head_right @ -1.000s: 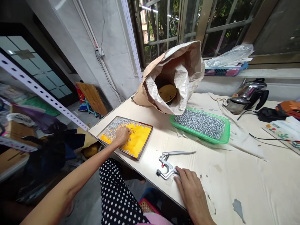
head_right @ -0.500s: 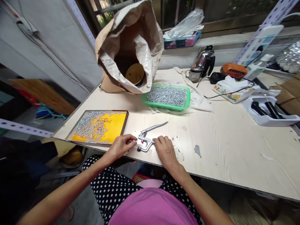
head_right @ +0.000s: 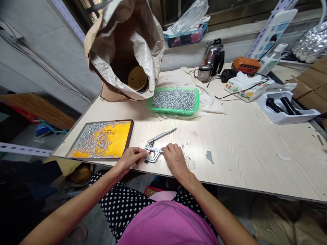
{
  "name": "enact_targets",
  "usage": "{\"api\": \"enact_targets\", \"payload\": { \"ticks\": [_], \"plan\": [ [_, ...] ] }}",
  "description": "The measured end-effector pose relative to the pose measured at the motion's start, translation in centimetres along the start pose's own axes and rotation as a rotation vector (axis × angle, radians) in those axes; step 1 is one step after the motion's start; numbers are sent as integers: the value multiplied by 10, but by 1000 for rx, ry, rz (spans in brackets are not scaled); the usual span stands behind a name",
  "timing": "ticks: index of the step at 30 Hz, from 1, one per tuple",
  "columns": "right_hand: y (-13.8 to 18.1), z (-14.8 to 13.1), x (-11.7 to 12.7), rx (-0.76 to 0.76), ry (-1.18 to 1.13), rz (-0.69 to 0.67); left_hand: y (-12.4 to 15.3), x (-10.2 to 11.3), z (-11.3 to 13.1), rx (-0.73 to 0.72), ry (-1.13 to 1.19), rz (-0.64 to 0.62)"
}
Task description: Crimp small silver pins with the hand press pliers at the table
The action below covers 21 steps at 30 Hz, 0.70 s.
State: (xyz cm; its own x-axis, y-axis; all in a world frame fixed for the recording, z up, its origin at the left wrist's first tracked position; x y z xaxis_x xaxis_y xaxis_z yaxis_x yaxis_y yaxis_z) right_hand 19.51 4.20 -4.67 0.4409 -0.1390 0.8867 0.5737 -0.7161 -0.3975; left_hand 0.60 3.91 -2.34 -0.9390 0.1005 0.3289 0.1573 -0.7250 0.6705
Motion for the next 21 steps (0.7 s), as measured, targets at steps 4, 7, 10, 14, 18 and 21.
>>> {"api": "enact_targets", "payload": {
  "ticks": [4,7,10,14,18,21],
  "plan": [
    [0,0,0,-13,-5,-38,-4,-3,-8,107,-63,-15],
    [0,1,-1,-24,1,-54,-5,-4,-9,161,-68,-28],
    [-1,0,0,-32,-12,-48,-5,-5,-7,166,-57,-25],
    [-1,0,-1,-34,-26,-38,-6,-5,-4,163,-69,-44],
    [0,1,-2,-26,-23,-30,-11,-5,-2,198,-163,-113],
    [0,1,-4,-17,-12,-28,-15,-2,-2,251,-236,-120]
  ]
}}
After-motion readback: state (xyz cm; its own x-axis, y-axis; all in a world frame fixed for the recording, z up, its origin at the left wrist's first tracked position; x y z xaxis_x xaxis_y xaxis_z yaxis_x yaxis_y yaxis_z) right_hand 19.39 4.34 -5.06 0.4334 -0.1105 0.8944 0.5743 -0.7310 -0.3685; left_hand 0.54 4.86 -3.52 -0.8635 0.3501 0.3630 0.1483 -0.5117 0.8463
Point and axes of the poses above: each hand's wrist, its own y-axis away from the middle knuckle, its own x-axis out of the back of the hand, z = x × y, the point moved 5 cm from there along -y, towards the middle knuckle, and after that the axes turned 13 degrees about x, right-handed, at the moved point
